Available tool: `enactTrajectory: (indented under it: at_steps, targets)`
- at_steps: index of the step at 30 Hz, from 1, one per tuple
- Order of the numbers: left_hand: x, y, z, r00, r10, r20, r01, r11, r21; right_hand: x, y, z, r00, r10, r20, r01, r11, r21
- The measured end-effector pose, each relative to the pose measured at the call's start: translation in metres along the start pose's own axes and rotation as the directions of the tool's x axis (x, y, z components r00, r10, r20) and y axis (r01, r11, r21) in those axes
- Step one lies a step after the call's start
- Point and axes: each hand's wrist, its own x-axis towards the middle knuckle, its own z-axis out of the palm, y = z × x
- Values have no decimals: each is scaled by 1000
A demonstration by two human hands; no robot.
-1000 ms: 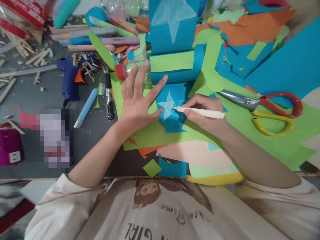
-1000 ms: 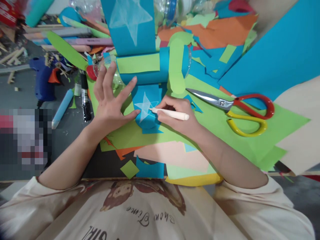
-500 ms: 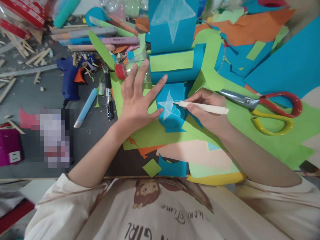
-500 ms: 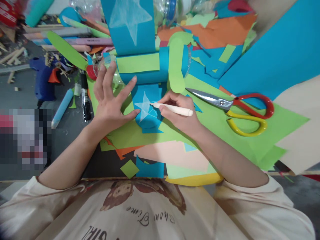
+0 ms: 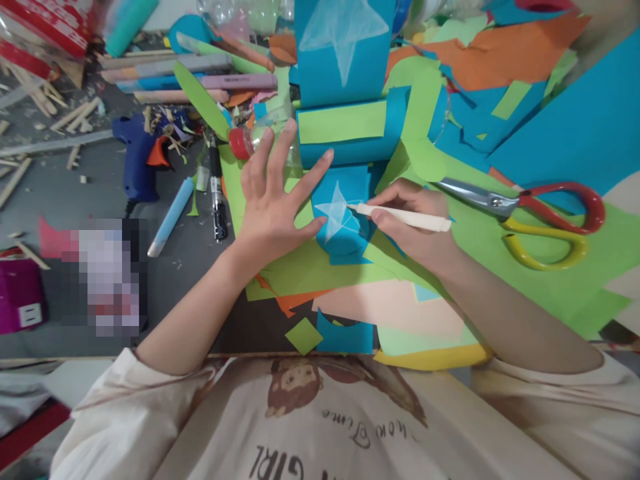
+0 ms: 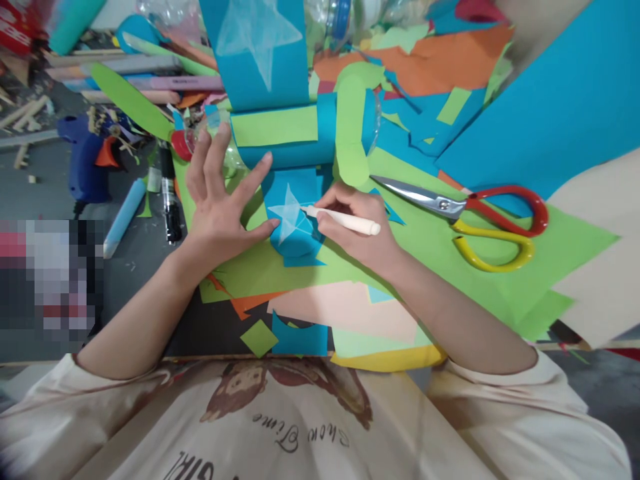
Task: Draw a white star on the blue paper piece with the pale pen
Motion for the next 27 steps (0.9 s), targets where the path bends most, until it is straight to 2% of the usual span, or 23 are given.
enactTrajectory:
  at_steps: [9, 14, 21, 27]
  targets:
    - [0, -2, 0, 1000, 11, 6, -11, 1000, -16, 1, -4, -3, 996, 10, 87, -2, 996, -88]
    - [0, -1, 0, 1000, 0, 9, 0, 1000, -13, 1, -5, -4, 987, -41, 154, 49, 998, -46]
    - [-1, -3, 1, 1000, 9, 0, -9, 1000, -17, 0, -2, 0, 998, 46, -38, -45, 998, 41]
    - [0, -1, 0, 1000, -5, 19, 6, 1000, -25, 0, -3, 0, 1000, 4, -1, -4, 1000, 1]
